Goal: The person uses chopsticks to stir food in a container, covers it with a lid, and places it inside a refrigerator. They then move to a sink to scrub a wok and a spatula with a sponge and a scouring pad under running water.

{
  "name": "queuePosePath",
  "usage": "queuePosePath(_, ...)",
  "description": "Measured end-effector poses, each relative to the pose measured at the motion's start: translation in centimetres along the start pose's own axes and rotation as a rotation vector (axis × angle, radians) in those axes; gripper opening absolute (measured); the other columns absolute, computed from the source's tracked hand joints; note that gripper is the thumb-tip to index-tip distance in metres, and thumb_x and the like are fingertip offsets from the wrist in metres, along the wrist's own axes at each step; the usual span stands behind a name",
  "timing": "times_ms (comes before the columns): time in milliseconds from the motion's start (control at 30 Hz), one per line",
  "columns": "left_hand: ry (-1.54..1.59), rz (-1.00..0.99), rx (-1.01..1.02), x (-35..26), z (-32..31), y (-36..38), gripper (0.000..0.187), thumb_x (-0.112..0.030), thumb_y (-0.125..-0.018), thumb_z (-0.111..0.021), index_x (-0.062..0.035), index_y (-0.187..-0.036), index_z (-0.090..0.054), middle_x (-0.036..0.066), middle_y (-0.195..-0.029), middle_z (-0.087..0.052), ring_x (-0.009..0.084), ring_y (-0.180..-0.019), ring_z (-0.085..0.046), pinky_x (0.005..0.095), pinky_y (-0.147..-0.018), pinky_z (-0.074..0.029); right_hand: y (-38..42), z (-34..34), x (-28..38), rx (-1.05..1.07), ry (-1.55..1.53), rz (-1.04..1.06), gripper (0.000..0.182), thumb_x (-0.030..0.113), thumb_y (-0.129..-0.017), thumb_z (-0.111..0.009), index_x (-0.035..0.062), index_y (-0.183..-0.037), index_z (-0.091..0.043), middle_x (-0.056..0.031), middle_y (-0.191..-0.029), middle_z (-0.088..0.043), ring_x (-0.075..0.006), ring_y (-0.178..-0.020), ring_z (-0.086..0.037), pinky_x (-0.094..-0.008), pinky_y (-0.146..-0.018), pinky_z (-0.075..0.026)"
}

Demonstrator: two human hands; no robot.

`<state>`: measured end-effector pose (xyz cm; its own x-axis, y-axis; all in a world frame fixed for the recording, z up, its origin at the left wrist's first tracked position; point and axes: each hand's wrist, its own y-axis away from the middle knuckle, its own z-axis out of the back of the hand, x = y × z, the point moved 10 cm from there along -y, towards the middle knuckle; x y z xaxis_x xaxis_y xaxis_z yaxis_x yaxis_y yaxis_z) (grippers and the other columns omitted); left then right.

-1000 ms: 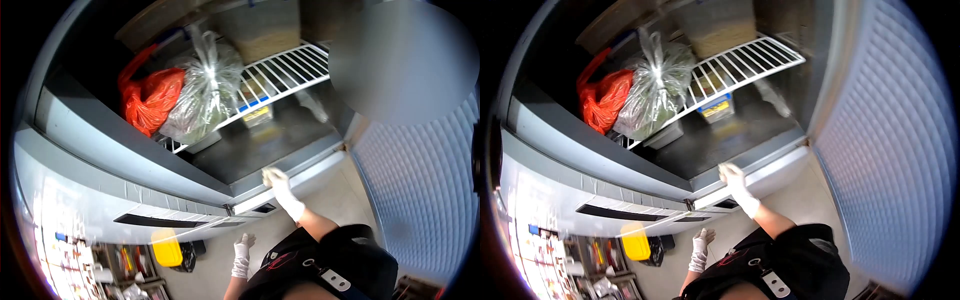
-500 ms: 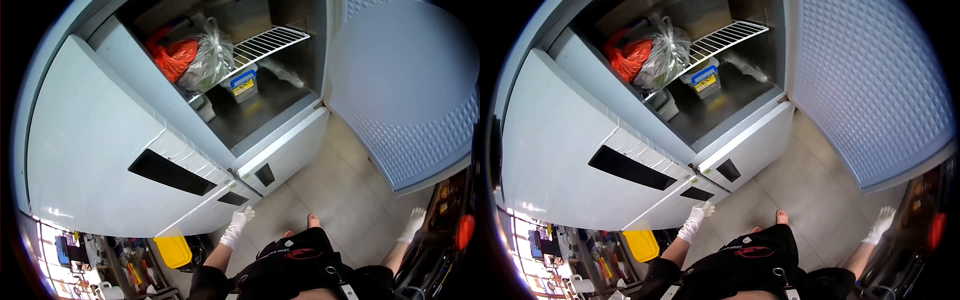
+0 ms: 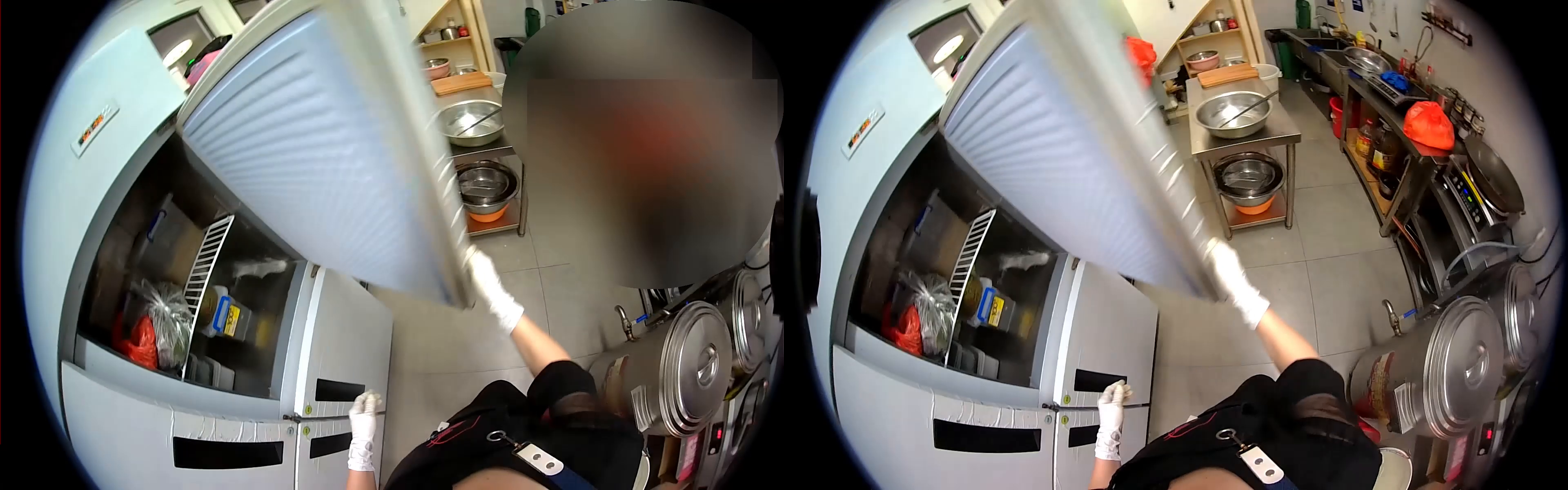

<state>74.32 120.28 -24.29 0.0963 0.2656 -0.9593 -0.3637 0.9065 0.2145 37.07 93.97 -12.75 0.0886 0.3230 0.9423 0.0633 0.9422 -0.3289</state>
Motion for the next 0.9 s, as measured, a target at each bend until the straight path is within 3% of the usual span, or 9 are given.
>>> queuePosePath(33,-0.095,-0.020,0.073,-2.3,-2.7,0.6,0.029,-0.020,-0.093,-0.056,0.0014,-0.113,-0.057,0.010,-0.099,-0.064,0.0159,-0.091,-0.061,0.0276,-0.082,-0.048,2.3,-1.6,1.3,0.082,0.028,0.117,0.026,0.023,-0.094,-0.045,0.0019,-0.100,-0.059,-0.0107,-0.086,-0.061,-0.0241,-0.079,-0.057,-0.0338,-0.073,-0.048)
queuePosePath(67,-0.187,-0.065,0.145,-3.2,-5.0,1.1,0.030,-0.019,-0.092,-0.058,0.0004,-0.115,-0.057,0.010,-0.104,-0.064,0.0165,-0.096,-0.060,0.0269,-0.085,-0.047,4.9,-3.2,0.4,0.101,-0.204,-0.121,0.022,0.020,-0.091,-0.050,0.0023,-0.100,-0.060,-0.0121,-0.093,-0.061,-0.0264,-0.088,-0.058,-0.0352,-0.079,-0.047)
queuePosePath(100,-0.238,-0.057,0.258,-3.0,-7.5,1.9,0.030,-0.019,-0.092,-0.058,-0.0001,-0.115,-0.058,0.010,-0.106,-0.064,0.0165,-0.097,-0.059,0.0271,-0.086,-0.047,7.0,-3.7,3.2,0.037,-0.149,0.064,0.023,0.021,-0.090,-0.054,0.0038,-0.103,-0.060,-0.0131,-0.101,-0.061,-0.0272,-0.097,-0.056,-0.0359,-0.088,-0.044)
queuePosePath(267,-0.569,-0.119,0.643,-3.6,-15.3,6.4,0.030,-0.020,-0.089,-0.060,0.0002,-0.112,-0.060,0.017,-0.106,-0.064,0.0233,-0.098,-0.062,0.0320,-0.087,-0.047,15.3,-11.0,8.2,0.603,-0.109,0.252,0.035,0.028,-0.085,-0.061,0.0045,-0.110,-0.057,-0.0134,-0.112,-0.057,-0.0298,-0.110,-0.052,-0.0380,-0.094,-0.042)
queuePosePath(400,-0.560,-0.219,0.270,-3.7,-11.2,3.8,0.029,-0.019,-0.087,-0.062,-0.0003,-0.109,-0.061,0.018,-0.102,-0.065,0.0278,-0.095,-0.063,0.0351,-0.085,-0.048,17.2,-9.7,5.3,0.846,0.055,0.212,0.039,0.031,-0.086,-0.059,0.0016,-0.110,-0.058,-0.0151,-0.114,-0.058,-0.0321,-0.109,-0.053,-0.0390,-0.094,-0.043)
queuePosePath(467,-0.587,-0.273,0.106,-3.7,-8.0,2.3,0.028,-0.017,-0.089,-0.061,0.0007,-0.111,-0.060,0.015,-0.103,-0.065,0.0246,-0.094,-0.062,0.0331,-0.086,-0.048,17.5,-7.7,0.9,0.919,0.224,0.024,0.038,0.034,-0.088,-0.056,0.0017,-0.107,-0.061,-0.0157,-0.112,-0.060,-0.0321,-0.108,-0.054,-0.0389,-0.093,-0.043)
queuePosePath(533,-0.375,-0.083,-0.006,-0.9,-4.6,0.8,0.028,-0.016,-0.091,-0.059,0.0023,-0.112,-0.059,0.013,-0.103,-0.065,0.0197,-0.094,-0.061,0.0300,-0.086,-0.047,17.6,-4.8,-3.4,0.916,0.298,-0.142,0.041,0.037,-0.089,-0.052,0.0015,-0.105,-0.063,-0.0176,-0.110,-0.061,-0.0335,-0.106,-0.055,-0.0398,-0.092,-0.043)
queuePosePath(733,-0.245,0.127,-0.004,2.7,-3.7,-4.1,0.029,-0.016,-0.092,-0.057,0.0044,-0.112,-0.058,0.007,-0.092,-0.064,0.0119,-0.082,-0.058,0.0241,-0.075,-0.047,18.1,0.3,-11.1,1.002,0.557,-0.373,0.040,0.038,-0.087,-0.055,-0.0003,-0.089,-0.064,-0.0217,-0.089,-0.064,-0.0390,-0.087,-0.061,-0.0467,-0.078,-0.046)
queuePosePath(900,-0.230,0.195,0.128,1.7,-9.2,-13.1,0.027,-0.017,-0.093,-0.055,0.0042,-0.109,-0.059,0.005,-0.087,-0.063,0.0102,-0.075,-0.056,0.0229,-0.069,-0.045,14.2,-0.2,-14.3,0.962,0.613,-0.270,0.039,0.037,-0.084,-0.059,-0.0013,-0.078,-0.062,-0.0222,-0.081,-0.063,-0.0381,-0.080,-0.062,-0.0474,-0.072,-0.047)
